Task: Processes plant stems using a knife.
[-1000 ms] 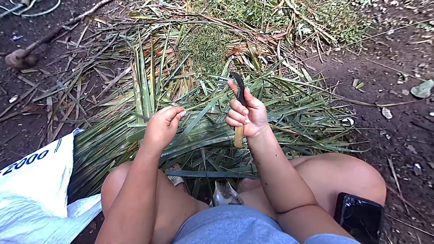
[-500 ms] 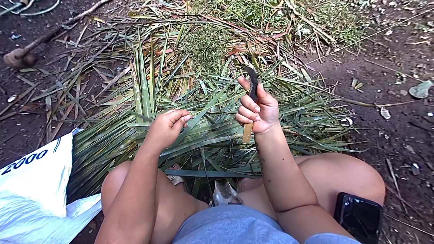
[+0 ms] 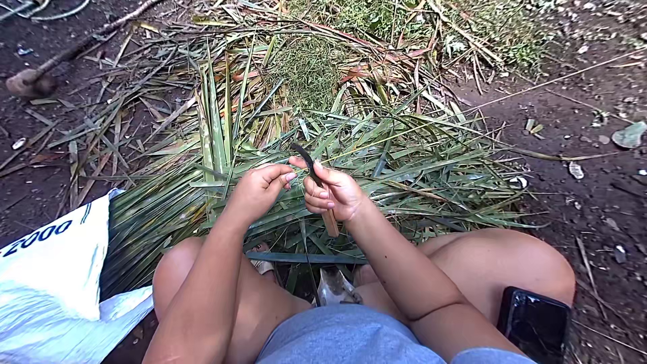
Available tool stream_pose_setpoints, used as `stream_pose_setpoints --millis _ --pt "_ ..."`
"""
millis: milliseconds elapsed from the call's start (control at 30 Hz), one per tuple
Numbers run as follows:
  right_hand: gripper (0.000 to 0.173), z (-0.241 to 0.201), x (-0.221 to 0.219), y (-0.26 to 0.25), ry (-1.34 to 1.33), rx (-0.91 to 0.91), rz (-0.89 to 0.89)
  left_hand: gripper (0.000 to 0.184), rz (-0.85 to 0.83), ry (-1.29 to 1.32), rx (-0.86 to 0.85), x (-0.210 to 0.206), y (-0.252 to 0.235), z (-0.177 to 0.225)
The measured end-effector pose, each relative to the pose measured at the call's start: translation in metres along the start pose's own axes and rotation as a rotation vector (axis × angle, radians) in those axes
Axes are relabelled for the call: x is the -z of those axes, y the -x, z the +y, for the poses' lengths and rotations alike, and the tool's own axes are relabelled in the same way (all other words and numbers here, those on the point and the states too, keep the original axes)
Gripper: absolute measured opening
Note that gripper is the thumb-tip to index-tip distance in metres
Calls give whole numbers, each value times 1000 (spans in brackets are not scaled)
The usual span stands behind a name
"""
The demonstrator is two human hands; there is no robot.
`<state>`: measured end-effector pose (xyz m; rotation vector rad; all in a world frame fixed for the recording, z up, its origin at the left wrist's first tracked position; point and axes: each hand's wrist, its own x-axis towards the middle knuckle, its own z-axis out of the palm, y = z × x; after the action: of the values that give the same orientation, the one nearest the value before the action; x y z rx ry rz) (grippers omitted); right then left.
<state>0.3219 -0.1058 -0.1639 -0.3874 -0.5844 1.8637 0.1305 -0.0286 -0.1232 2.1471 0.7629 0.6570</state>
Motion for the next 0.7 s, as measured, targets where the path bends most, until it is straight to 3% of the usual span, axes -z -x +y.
stream_pose_setpoints --millis 233,367,700 --pt "43 -19 2 7 9 49 70 25 -82 -435 -43 21 5 0" --pt "42 -23 2 9 -19 87 90 26 -116 -376 56 18 4 5" --pt "42 3 6 -3 58 18 54 26 -136 -290 75 3 0 9"
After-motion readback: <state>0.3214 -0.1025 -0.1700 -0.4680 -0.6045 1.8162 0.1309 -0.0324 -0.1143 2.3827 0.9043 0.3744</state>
